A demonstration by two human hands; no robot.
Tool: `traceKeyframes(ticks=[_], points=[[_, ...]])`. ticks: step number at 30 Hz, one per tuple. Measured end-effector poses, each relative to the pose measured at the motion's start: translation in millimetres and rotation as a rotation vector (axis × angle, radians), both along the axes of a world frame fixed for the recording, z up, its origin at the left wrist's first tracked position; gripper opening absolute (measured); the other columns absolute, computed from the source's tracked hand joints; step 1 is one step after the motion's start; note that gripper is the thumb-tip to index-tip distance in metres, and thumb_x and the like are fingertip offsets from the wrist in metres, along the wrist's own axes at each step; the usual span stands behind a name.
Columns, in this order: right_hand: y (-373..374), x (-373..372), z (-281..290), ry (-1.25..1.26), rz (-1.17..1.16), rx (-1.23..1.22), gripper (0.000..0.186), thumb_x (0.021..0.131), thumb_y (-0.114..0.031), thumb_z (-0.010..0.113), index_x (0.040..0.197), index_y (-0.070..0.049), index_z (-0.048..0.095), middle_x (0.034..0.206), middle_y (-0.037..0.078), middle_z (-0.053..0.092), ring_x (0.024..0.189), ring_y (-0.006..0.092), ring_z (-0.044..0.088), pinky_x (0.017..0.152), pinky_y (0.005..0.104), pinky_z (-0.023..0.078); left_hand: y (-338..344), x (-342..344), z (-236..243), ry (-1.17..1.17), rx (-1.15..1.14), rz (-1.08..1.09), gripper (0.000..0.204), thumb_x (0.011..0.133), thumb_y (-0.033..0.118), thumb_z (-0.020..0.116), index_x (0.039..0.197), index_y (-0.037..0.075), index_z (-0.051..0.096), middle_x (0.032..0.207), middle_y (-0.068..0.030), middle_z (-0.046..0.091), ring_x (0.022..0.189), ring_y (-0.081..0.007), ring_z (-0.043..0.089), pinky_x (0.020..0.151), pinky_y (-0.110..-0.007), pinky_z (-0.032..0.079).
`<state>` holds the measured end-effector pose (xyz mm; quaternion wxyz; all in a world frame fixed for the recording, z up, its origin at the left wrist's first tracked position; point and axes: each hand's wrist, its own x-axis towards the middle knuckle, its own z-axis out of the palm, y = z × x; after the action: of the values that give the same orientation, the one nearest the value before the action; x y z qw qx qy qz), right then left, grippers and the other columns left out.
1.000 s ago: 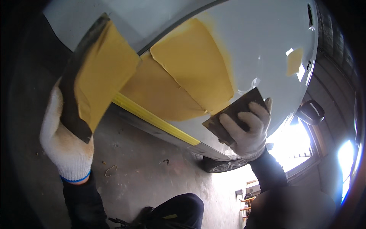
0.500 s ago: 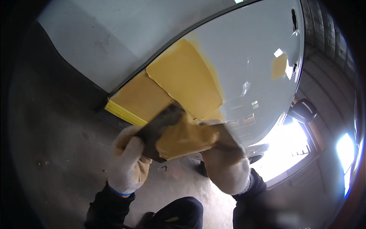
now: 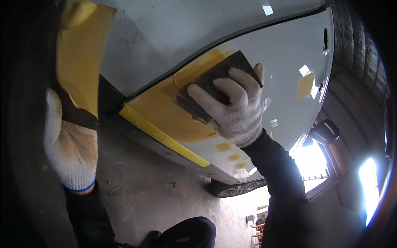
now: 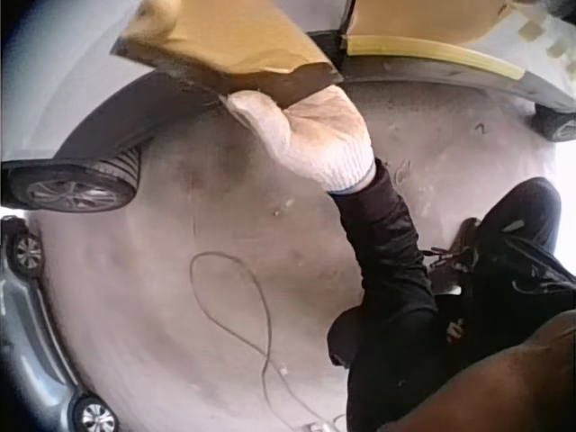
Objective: The person scoops yellow body filler from a can onto a metal spreader and applies it to a damaged area on the side of a white car. They smooth the filler over the panel using the spreader and a sanding block.
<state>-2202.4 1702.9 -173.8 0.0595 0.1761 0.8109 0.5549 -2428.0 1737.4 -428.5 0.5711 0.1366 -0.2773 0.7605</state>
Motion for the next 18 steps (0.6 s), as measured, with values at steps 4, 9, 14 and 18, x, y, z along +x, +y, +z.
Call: traceKeyframes(ticks=[4,9,14,18], points=[[11,-3,-5,0.015,0.004,-0.027,0.055,0.068,-0.045,0.086,0.121,-0.037,0.072,0.114,0.006,0.046,0.117,0.0331,0.047,0.109,0.0679,0.035,1,7,-8,0.001,-0.091,0.004,0.050,0.108,0.025,0.054,0.150,-0.001,0.046,0.148,-0.0164,0.056,0.136,-0.0226,0.055,0.115,-0.038,0.045],[22,-5,-6,-0.005,0.030,0.020,0.057,0.067,-0.048,0.086,0.121,-0.037,0.072,0.114,0.006,0.045,0.117,0.0326,0.048,0.109,0.0664,0.036,6,8,-20,-0.016,-0.209,-0.001,0.052,0.106,0.025,0.056,0.150,0.000,0.046,0.151,-0.0146,0.053,0.141,-0.0229,0.051,0.119,-0.040,0.041],[26,-7,-12,0.017,0.047,0.019,0.054,0.069,-0.048,0.086,0.120,-0.039,0.072,0.112,0.005,0.046,0.117,0.0317,0.048,0.109,0.0656,0.037,11,11,-35,-0.024,-0.287,0.008,0.054,0.104,0.025,0.058,0.151,0.001,0.047,0.154,-0.0134,0.051,0.143,-0.0229,0.049,0.121,-0.040,0.039],[31,-8,-16,0.033,0.072,0.035,0.046,0.075,-0.047,0.084,0.117,-0.038,0.070,0.109,0.004,0.044,0.113,0.0287,0.048,0.100,0.0651,0.038,13,11,-38,0.007,-0.276,0.025,0.053,0.104,0.024,0.058,0.151,0.002,0.047,0.154,-0.0136,0.052,0.143,-0.0227,0.049,0.120,-0.040,0.040]])
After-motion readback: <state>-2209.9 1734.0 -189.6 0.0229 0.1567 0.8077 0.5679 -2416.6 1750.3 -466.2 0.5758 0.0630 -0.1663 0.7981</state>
